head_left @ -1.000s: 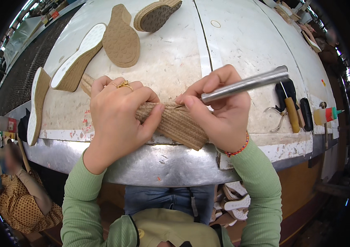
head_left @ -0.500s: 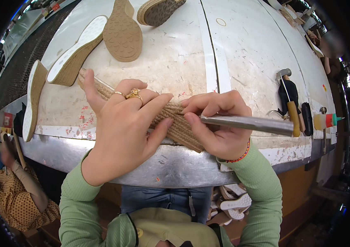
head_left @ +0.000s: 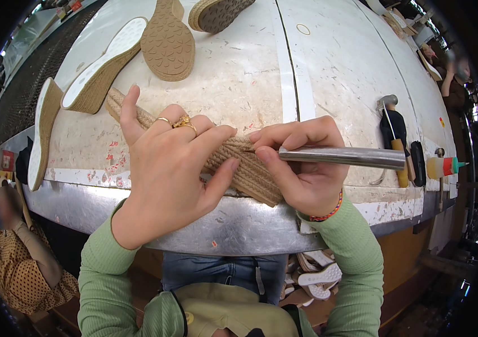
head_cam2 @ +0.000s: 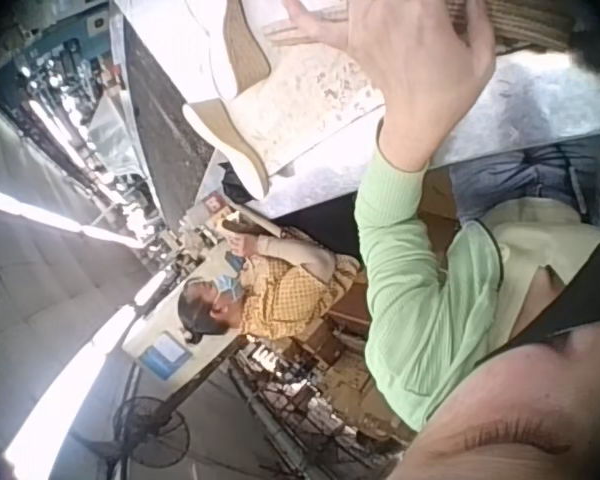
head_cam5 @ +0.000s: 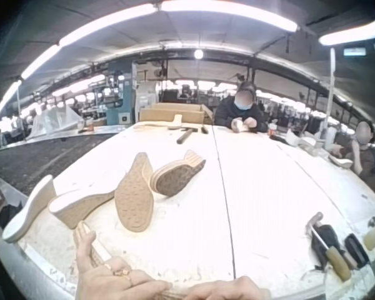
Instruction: The person uses a metal awl to stitch a woven fabric strip onto a wedge-shaped shoe sole. They repeatedly pierce the material and pull the strip through, rotating the wedge to continue along its edge. The work occurs at a shared table with other shoe parts and tools visible.
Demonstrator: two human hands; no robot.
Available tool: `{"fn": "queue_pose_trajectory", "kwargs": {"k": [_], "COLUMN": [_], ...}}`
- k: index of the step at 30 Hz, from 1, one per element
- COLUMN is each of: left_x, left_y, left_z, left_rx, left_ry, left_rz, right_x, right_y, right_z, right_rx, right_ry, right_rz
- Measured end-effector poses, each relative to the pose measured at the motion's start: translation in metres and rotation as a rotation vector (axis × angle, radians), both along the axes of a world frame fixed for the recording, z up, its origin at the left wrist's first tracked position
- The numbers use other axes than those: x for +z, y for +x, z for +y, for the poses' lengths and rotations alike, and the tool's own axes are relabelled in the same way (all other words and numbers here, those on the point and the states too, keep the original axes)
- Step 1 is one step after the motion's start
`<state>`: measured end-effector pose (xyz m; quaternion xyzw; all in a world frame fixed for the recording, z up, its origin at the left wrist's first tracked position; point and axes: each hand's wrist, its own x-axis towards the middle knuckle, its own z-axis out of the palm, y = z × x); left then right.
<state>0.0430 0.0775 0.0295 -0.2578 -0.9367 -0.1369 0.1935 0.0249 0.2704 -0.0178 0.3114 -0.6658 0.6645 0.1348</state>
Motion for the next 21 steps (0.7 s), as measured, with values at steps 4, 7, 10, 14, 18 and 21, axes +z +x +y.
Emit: {"fn": "queue_pose_trajectory", "kwargs": {"k": [4, 7, 10, 14, 18, 21], "left_x": [-0.005, -0.004, -0.003, -0.002, -0.003, -0.004], "left_y": [-0.002, -0.002, -0.002, -0.001, -0.002, -0.001], "left_z": [0.0, 0.001, 0.001, 0.001, 0.001, 0.001], "left_rx": [0.001, 0.007, 0.005, 0.002, 0.0, -0.001], "left_ry": [0.003, -0.005, -0.01, -0.014, -0.023, -0.021], "left_rz": [0.034, 0.036, 0.034, 0.024, 0.025, 0.024], "right_x": [-0.002, 0.002, 0.004, 0.003, 0.005, 0.009], "right_y": [-0.002, -0.002, -0.005, -0.007, -0.006, -0.004], "right_z": [-0.003, -0.002, 0.001, 0.003, 0.002, 0.001], "right_rx": [-0.015, -0.009, 0.02, 0.019, -0.013, -0.015], "right_ry": [-0.014, -0.096, -0.114, -0.044, -0.022, -0.052], "right_rz": [0.003, -0.117, -0.197, -0.177, -0.162, -0.264]}}
